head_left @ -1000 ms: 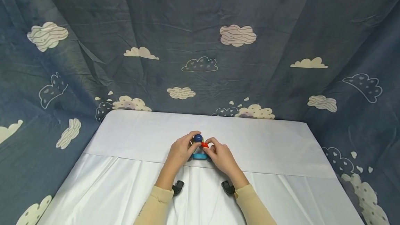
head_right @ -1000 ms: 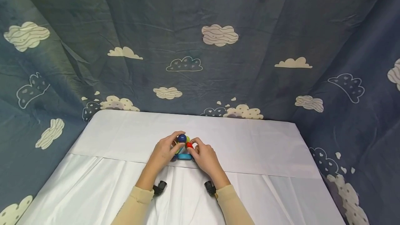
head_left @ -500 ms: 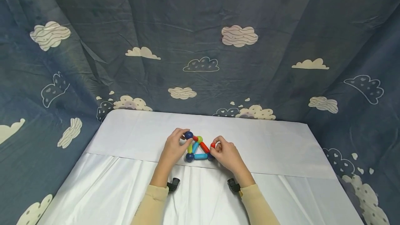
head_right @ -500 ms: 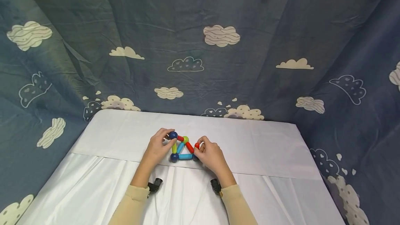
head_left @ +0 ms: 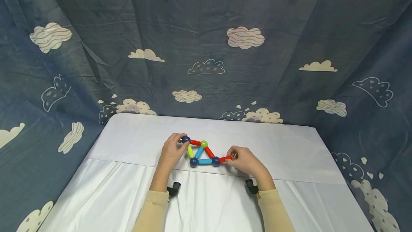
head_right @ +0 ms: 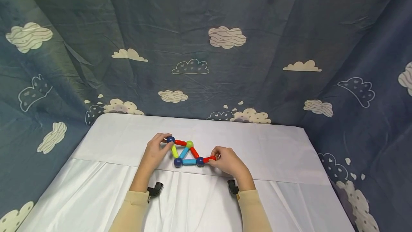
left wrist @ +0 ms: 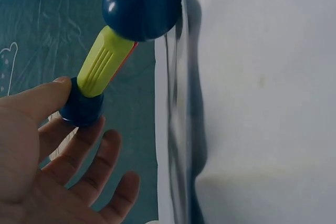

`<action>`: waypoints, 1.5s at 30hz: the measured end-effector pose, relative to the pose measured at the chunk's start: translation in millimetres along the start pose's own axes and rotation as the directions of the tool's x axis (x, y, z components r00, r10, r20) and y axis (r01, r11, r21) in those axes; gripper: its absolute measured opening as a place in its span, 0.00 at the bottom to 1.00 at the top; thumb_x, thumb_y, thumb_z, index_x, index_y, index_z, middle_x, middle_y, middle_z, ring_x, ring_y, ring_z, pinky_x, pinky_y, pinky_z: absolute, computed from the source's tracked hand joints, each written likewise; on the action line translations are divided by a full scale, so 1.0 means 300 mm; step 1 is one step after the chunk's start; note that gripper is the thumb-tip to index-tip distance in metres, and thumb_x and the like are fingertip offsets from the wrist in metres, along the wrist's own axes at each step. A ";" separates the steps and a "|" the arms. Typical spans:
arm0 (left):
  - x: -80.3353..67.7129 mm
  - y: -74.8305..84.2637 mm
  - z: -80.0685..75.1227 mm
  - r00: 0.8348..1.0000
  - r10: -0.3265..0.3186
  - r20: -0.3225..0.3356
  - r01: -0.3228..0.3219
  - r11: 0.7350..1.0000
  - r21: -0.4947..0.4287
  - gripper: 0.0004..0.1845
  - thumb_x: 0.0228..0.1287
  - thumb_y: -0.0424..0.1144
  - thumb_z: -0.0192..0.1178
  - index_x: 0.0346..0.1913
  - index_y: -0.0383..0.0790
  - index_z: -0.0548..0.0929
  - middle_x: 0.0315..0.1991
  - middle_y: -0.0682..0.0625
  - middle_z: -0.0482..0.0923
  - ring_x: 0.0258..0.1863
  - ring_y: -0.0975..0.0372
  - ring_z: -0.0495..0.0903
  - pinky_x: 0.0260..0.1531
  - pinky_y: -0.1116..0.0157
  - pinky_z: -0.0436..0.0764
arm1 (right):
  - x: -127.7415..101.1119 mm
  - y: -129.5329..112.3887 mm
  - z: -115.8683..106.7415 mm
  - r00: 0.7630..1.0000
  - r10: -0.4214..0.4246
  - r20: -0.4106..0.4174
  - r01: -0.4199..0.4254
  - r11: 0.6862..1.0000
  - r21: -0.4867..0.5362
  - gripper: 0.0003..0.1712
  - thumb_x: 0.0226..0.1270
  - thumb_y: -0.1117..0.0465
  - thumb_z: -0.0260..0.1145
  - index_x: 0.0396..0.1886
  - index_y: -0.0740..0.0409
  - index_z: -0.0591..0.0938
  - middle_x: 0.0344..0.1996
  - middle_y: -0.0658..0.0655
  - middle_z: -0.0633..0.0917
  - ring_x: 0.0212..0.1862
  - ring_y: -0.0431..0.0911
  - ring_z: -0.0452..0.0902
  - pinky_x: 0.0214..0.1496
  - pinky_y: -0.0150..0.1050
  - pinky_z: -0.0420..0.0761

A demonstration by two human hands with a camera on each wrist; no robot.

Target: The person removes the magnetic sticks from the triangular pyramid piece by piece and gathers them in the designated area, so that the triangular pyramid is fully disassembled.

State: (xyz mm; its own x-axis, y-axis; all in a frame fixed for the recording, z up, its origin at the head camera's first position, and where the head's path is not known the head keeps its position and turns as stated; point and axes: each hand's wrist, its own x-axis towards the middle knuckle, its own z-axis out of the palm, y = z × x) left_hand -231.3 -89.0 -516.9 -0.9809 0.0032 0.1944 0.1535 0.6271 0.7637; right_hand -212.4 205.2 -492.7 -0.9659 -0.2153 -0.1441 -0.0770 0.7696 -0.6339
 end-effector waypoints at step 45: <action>0.003 -0.054 0.018 0.990 -0.119 0.079 0.111 0.989 0.098 0.18 0.71 0.45 0.70 0.59 0.43 0.89 0.55 0.44 0.90 0.61 0.47 0.84 0.67 0.44 0.76 | 0.017 0.025 -0.011 0.997 0.058 -0.053 -0.059 0.998 -0.003 0.13 0.67 0.58 0.77 0.47 0.56 0.87 0.36 0.52 0.86 0.41 0.45 0.78 0.48 0.42 0.83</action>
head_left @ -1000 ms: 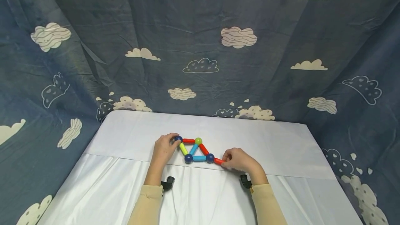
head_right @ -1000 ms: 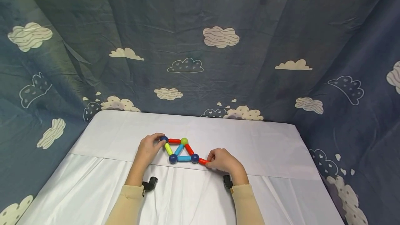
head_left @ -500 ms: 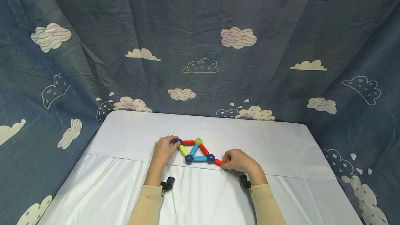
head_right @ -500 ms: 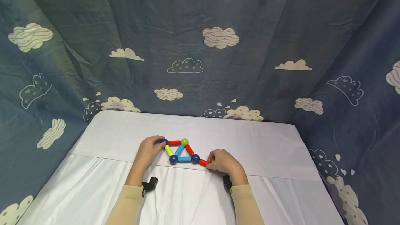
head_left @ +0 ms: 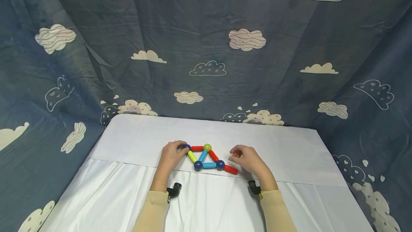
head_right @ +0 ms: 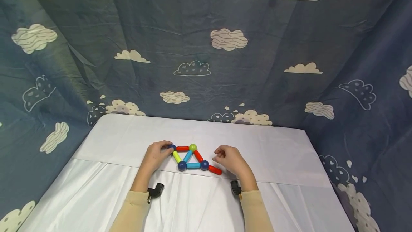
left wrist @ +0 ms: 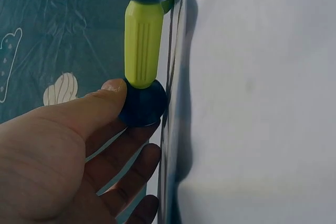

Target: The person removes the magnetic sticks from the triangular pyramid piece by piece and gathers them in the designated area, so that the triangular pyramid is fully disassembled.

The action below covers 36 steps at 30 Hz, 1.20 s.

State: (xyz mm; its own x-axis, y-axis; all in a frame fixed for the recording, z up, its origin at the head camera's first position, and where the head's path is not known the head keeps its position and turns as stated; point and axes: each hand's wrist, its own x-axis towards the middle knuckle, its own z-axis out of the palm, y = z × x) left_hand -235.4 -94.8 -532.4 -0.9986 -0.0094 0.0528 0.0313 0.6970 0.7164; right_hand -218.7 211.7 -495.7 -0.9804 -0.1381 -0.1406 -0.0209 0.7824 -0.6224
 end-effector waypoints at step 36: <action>-0.011 -0.017 0.044 0.924 0.298 0.241 -0.278 0.954 -0.116 0.07 0.68 0.46 0.73 0.48 0.59 0.92 0.59 0.57 0.83 0.65 0.55 0.76 0.71 0.41 0.65 | 0.179 -0.160 0.221 0.977 -0.211 0.027 0.210 0.978 0.014 0.10 0.70 0.59 0.76 0.49 0.52 0.92 0.48 0.53 0.92 0.52 0.49 0.85 0.64 0.52 0.83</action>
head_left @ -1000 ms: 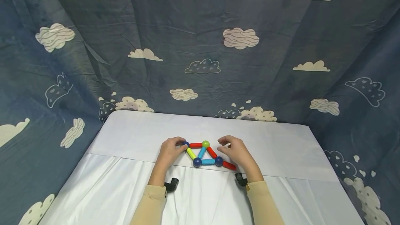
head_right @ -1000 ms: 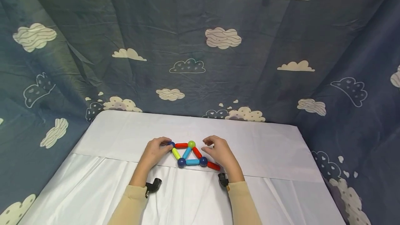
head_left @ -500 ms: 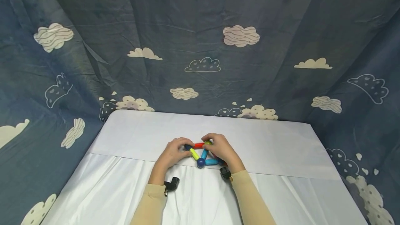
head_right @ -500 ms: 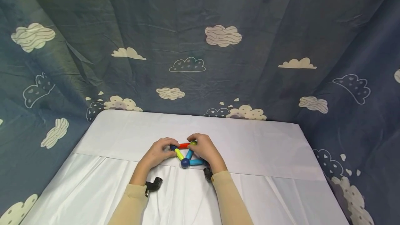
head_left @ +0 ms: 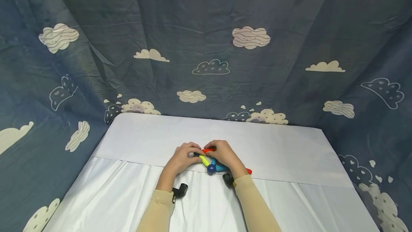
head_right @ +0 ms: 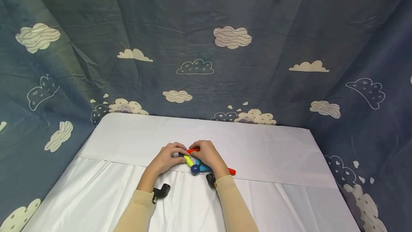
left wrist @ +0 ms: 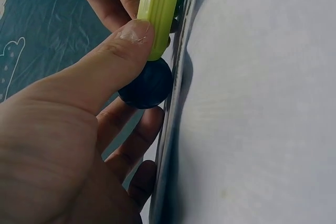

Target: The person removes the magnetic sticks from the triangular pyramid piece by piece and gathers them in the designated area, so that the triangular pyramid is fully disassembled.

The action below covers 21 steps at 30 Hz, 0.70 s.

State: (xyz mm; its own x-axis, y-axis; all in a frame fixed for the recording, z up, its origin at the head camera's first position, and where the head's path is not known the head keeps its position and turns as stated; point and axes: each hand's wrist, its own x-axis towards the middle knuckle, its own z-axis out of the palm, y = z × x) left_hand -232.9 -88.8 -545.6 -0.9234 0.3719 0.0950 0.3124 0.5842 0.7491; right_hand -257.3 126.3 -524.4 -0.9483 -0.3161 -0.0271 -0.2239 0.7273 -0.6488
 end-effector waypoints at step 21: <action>0.002 0.011 0.000 0.999 -0.039 -0.015 0.039 0.999 -0.030 0.06 0.65 0.45 0.75 0.44 0.59 0.93 0.53 0.57 0.83 0.60 0.55 0.79 0.70 0.42 0.69 | 0.012 0.015 0.010 0.998 0.042 -0.043 -0.040 0.999 0.030 0.08 0.69 0.57 0.76 0.46 0.50 0.93 0.47 0.53 0.92 0.53 0.50 0.84 0.66 0.53 0.82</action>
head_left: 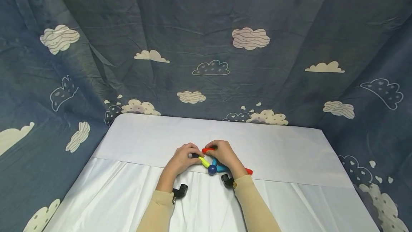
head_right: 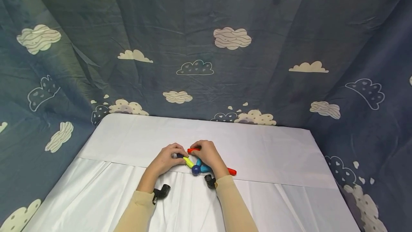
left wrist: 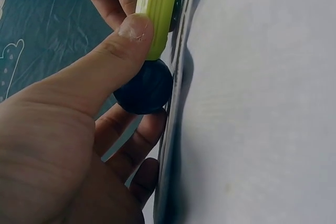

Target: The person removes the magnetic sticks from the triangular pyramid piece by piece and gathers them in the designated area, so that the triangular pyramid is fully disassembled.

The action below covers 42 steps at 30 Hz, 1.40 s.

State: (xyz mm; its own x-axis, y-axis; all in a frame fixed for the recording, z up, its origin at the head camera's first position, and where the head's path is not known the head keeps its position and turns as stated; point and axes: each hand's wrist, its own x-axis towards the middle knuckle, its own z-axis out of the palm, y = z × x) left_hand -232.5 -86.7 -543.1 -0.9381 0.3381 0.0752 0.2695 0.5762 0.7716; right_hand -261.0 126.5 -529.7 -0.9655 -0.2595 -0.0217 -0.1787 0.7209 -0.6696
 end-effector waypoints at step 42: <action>0.011 0.023 0.064 0.993 -0.036 -0.117 0.055 0.985 0.167 0.09 0.63 0.51 0.76 0.44 0.58 0.92 0.45 0.54 0.81 0.50 0.57 0.79 0.56 0.54 0.68 | -0.079 0.019 -0.141 0.972 -0.069 -0.226 0.090 0.992 0.085 0.14 0.70 0.60 0.75 0.54 0.52 0.90 0.43 0.52 0.90 0.47 0.48 0.84 0.55 0.46 0.86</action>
State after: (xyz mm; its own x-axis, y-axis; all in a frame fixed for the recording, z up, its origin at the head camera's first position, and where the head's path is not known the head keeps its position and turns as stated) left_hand -229.5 -67.4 -549.6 -0.9661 0.2283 0.1208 0.2501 0.7097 0.6586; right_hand -247.1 164.0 -501.5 -0.9686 -0.1570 0.1926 -0.2484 0.6371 -0.7297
